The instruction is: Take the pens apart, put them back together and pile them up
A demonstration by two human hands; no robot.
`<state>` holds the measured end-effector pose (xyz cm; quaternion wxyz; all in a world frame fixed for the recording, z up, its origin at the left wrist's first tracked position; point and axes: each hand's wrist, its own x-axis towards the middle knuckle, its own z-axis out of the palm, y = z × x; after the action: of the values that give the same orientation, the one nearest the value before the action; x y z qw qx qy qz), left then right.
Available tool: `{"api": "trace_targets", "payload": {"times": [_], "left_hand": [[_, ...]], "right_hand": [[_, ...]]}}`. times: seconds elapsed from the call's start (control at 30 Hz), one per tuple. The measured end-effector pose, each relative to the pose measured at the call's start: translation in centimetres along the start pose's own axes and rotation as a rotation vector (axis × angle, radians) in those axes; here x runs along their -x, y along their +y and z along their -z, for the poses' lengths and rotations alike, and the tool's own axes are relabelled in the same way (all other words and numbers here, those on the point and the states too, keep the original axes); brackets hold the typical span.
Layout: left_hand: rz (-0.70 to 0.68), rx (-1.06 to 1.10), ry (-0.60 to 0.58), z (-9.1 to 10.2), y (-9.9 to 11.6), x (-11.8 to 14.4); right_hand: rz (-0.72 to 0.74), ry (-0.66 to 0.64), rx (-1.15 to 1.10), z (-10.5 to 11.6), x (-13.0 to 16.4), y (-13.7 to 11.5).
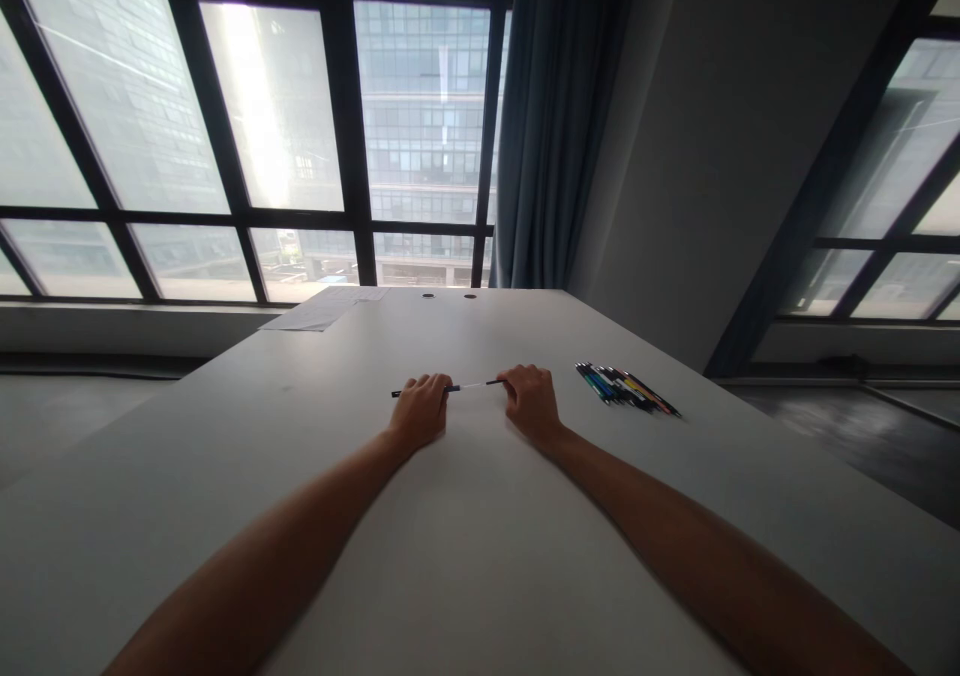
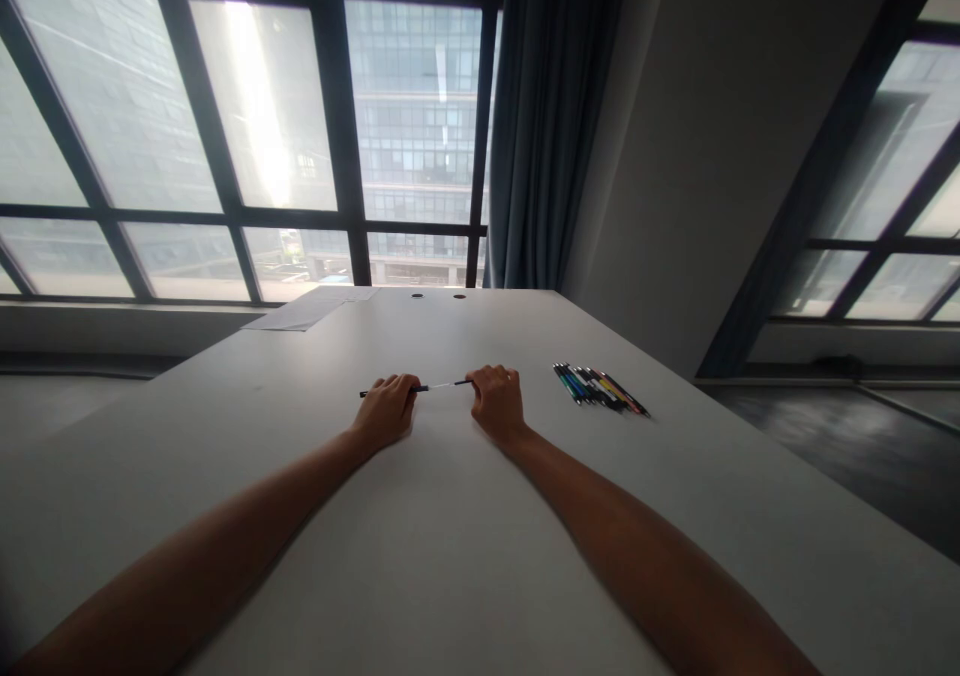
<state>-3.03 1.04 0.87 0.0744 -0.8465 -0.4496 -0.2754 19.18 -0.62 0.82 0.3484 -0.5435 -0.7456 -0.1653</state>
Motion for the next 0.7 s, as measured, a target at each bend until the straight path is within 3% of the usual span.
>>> {"api": "trace_targets", "payload": {"times": [0.37, 0.7], "left_hand": [[-0.079, 0.046, 0.079, -0.54, -0.28, 0.02], [-0.053, 0.047, 0.110, -0.61, -0.29, 0.05]], "right_hand": [[-0.007, 0.019, -0.014, -0.54, -0.02, 0.55], [0.041, 0.039, 0.021, -0.38, -0.02, 0.50]]}}
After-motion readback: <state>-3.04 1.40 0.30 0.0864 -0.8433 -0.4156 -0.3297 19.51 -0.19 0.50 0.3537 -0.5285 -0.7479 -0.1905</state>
